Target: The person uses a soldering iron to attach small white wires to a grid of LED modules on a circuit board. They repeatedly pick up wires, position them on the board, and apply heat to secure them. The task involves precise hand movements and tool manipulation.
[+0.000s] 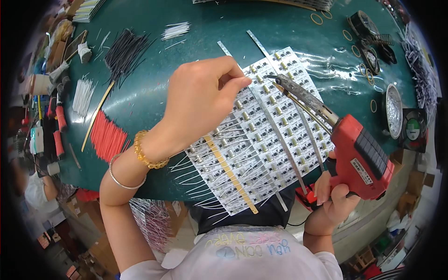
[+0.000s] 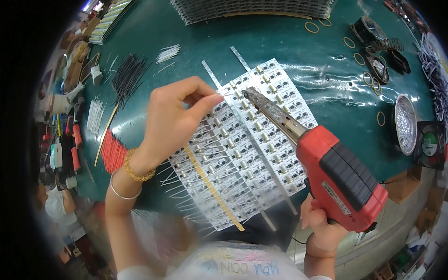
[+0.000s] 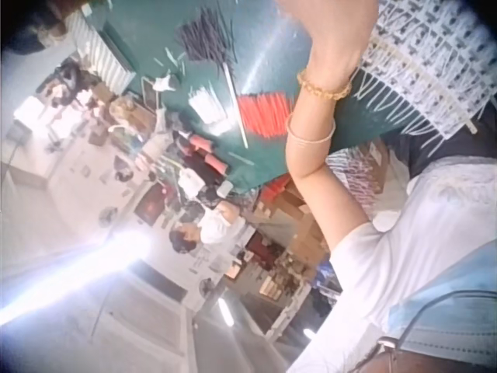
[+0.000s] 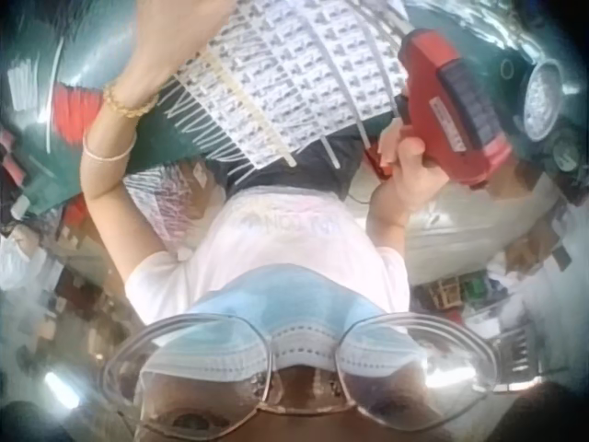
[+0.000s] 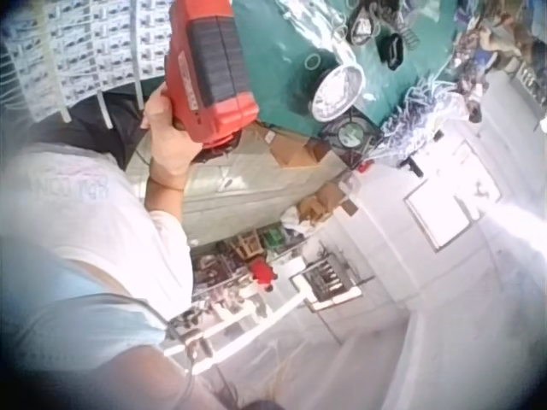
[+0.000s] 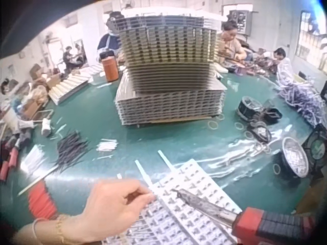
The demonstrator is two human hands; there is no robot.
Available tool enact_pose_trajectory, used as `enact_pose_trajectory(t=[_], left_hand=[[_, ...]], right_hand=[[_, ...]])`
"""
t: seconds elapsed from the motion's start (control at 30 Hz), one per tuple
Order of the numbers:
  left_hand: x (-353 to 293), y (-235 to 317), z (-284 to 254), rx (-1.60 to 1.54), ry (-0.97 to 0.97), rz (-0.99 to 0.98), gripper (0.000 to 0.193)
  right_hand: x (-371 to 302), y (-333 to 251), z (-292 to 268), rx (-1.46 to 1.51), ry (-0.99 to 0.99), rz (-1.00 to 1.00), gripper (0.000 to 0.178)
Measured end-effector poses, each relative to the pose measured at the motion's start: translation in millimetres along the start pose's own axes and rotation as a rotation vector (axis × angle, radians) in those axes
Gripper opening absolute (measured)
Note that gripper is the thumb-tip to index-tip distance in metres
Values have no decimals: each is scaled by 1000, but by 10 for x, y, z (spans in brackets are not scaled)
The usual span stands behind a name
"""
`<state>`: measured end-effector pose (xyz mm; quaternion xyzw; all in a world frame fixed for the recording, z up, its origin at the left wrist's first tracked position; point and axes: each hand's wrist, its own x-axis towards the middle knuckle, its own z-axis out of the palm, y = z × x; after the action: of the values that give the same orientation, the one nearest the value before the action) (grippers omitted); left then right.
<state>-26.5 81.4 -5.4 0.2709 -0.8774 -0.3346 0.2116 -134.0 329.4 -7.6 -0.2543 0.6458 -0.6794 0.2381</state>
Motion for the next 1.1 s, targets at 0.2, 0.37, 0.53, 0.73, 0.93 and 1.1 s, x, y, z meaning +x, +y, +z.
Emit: enact_pose_trajectory(t=[0.2, 0.37, 0.53, 0.73, 0.93, 1.1], left_hand=[[7, -109, 101, -70, -18, -68, 12], [13, -125, 114, -52, -11, -33, 12], [4, -136, 134, 4, 21, 8, 13], [9, -141, 147, 14, 30, 29, 13], [-4, -175, 172, 66, 59, 81, 14], [8, -172, 168, 59, 49, 80, 15]], right_hand=[[24, -41, 17, -53, -15, 84, 79], [52, -28, 39, -97, -15, 126, 78], [82, -15, 75, -98, -7, 127, 71], [82, 33, 33, -67, -25, 94, 65], [49, 110, -3, -138, -46, 32, 64], [28, 75, 35, -118, 46, 24, 70]])
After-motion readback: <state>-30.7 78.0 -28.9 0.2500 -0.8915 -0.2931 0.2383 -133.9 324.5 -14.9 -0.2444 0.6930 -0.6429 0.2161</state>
